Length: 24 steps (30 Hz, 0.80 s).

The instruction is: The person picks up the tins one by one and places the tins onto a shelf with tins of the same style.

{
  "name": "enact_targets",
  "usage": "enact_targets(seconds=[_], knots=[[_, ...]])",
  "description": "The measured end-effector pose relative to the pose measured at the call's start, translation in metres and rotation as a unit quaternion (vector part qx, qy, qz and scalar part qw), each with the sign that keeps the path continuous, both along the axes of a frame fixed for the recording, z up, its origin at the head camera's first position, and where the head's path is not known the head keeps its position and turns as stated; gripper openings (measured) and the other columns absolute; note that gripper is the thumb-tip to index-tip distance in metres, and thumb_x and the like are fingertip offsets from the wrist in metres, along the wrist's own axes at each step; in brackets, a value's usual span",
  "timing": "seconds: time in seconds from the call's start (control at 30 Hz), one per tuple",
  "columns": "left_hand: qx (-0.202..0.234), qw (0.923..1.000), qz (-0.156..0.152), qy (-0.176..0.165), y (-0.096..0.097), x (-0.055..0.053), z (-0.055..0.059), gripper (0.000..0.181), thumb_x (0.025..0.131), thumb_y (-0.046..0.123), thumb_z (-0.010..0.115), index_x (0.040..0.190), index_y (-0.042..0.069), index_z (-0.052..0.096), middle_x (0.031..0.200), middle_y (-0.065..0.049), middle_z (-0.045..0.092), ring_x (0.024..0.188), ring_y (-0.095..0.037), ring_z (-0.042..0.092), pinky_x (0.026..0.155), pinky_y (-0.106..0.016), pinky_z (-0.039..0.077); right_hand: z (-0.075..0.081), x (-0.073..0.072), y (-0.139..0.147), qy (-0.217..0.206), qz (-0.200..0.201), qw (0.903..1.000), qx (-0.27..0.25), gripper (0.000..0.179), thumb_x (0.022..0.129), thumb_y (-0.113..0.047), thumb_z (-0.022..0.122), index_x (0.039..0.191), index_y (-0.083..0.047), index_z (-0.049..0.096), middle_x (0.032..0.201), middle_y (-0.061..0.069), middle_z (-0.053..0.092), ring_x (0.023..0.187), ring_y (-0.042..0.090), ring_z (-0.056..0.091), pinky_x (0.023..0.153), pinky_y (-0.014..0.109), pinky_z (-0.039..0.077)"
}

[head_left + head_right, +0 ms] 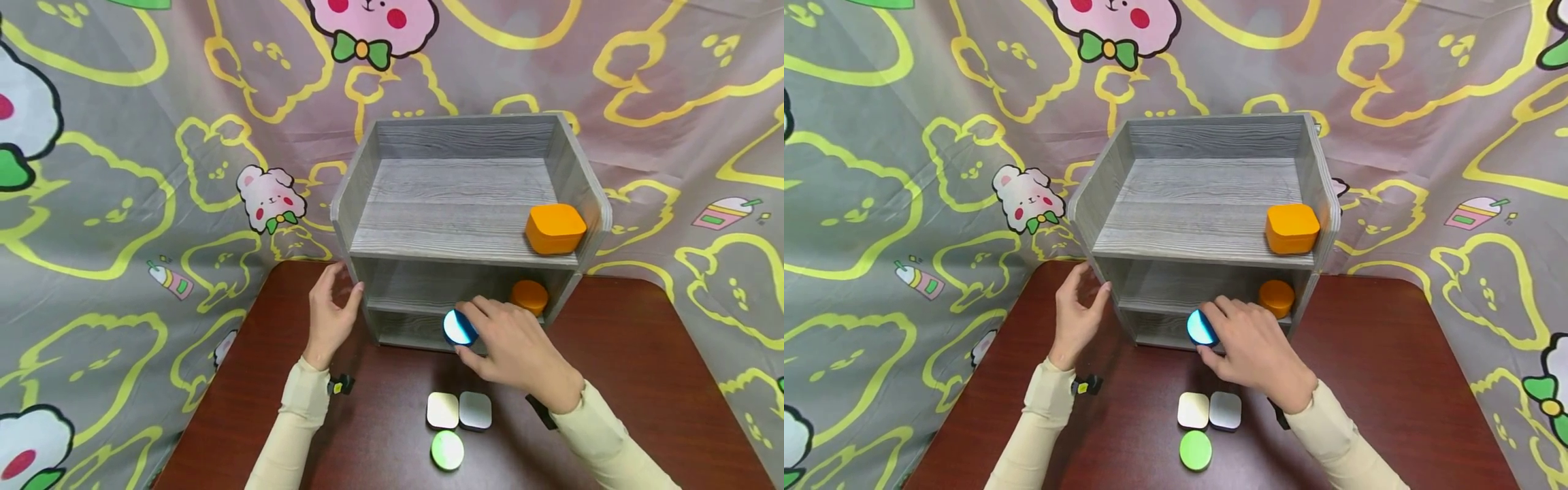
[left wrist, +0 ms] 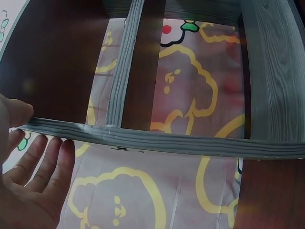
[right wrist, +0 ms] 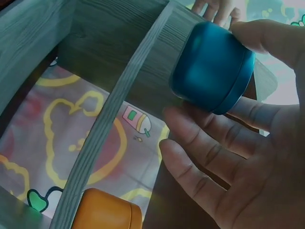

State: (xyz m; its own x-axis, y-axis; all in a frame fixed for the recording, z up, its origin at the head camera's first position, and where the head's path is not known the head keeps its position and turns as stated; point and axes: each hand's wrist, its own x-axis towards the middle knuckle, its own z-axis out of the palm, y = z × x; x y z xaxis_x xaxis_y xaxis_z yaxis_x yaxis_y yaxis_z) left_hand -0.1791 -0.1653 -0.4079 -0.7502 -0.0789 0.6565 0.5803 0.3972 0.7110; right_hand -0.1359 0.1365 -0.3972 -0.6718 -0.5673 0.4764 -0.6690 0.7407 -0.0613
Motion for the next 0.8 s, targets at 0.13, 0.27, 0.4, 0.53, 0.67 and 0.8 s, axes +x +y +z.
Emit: enact_targets(seconds=[0.13, 0.27, 0.4, 0.53, 0.67, 0.8], knots=[[-0.002, 1.0, -0.002, 0.0, 0.0, 0.0, 0.0, 0.032, 0.088, -0.012, 0.072, 0.119, -0.011, 0.065, 0.104, -0.026, 0.069, 0.096, -0.033, 0.068, 0.08, -0.018, 0.06, 0.002, -0.006, -0.002, 0.001, -0.001, 1.0, -0.008, 0.054, 0.079, -0.04, 0.084, 0.119, -0.007, 0.067, 0.097, 0.004, 0.069, 0.07, 0.015, 0.061, 0.06, 0.032, 0.054], [-0.004, 1.0, -0.001, -0.001, 0.0, 0.0, -0.001, 0.033, 0.088, -0.012, 0.072, 0.12, -0.01, 0.065, 0.104, -0.026, 0.068, 0.095, -0.034, 0.068, 0.079, -0.022, 0.062, 0.005, -0.011, -0.003, -0.005, -0.007, 0.9998, -0.017, 0.053, 0.08, -0.039, 0.083, 0.119, -0.007, 0.067, 0.097, 0.005, 0.069, 0.067, 0.016, 0.06, 0.056, 0.031, 0.053], [-0.009, 1.0, 0.002, 0.003, -0.001, 0.0, -0.001, 0.034, 0.088, -0.012, 0.072, 0.121, -0.01, 0.065, 0.106, -0.028, 0.068, 0.097, -0.038, 0.07, 0.079, -0.041, 0.065, 0.01, -0.015, -0.005, -0.026, -0.026, 0.9992, -0.017, 0.053, 0.082, -0.039, 0.082, 0.122, -0.008, 0.066, 0.102, 0.007, 0.071, 0.069, 0.018, 0.064, 0.058, 0.033, 0.055], [-0.009, 1.0, 0.0, 0.003, -0.001, 0.0, -0.001, 0.033, 0.089, -0.011, 0.071, 0.122, -0.01, 0.064, 0.107, -0.029, 0.068, 0.098, -0.041, 0.07, 0.078, -0.053, 0.064, 0.014, -0.02, -0.007, -0.044, -0.049, 0.9977, -0.014, 0.052, 0.084, -0.039, 0.081, 0.122, -0.008, 0.066, 0.099, 0.008, 0.072, 0.069, 0.02, 0.065, 0.057, 0.036, 0.056], [-0.005, 1.0, -0.005, 0.003, -0.001, -0.001, -0.001, 0.033, 0.089, -0.011, 0.071, 0.121, -0.012, 0.064, 0.106, -0.028, 0.068, 0.098, -0.043, 0.07, 0.08, -0.038, 0.065, 0.014, -0.025, -0.011, -0.053, -0.066, 0.9963, -0.018, 0.049, 0.085, -0.038, 0.08, 0.121, -0.008, 0.066, 0.094, 0.009, 0.071, 0.068, 0.022, 0.064, 0.054, 0.037, 0.054], [-0.003, 1.0, -0.007, 0.002, -0.001, -0.001, 0.0, 0.033, 0.089, -0.011, 0.071, 0.121, -0.013, 0.064, 0.106, -0.028, 0.068, 0.098, -0.043, 0.07, 0.081, -0.022, 0.062, 0.015, -0.031, -0.014, -0.061, -0.079, 0.9949, -0.017, 0.045, 0.086, -0.036, 0.079, 0.118, -0.007, 0.067, 0.088, 0.009, 0.07, 0.062, 0.023, 0.061, 0.048, 0.036, 0.049]])
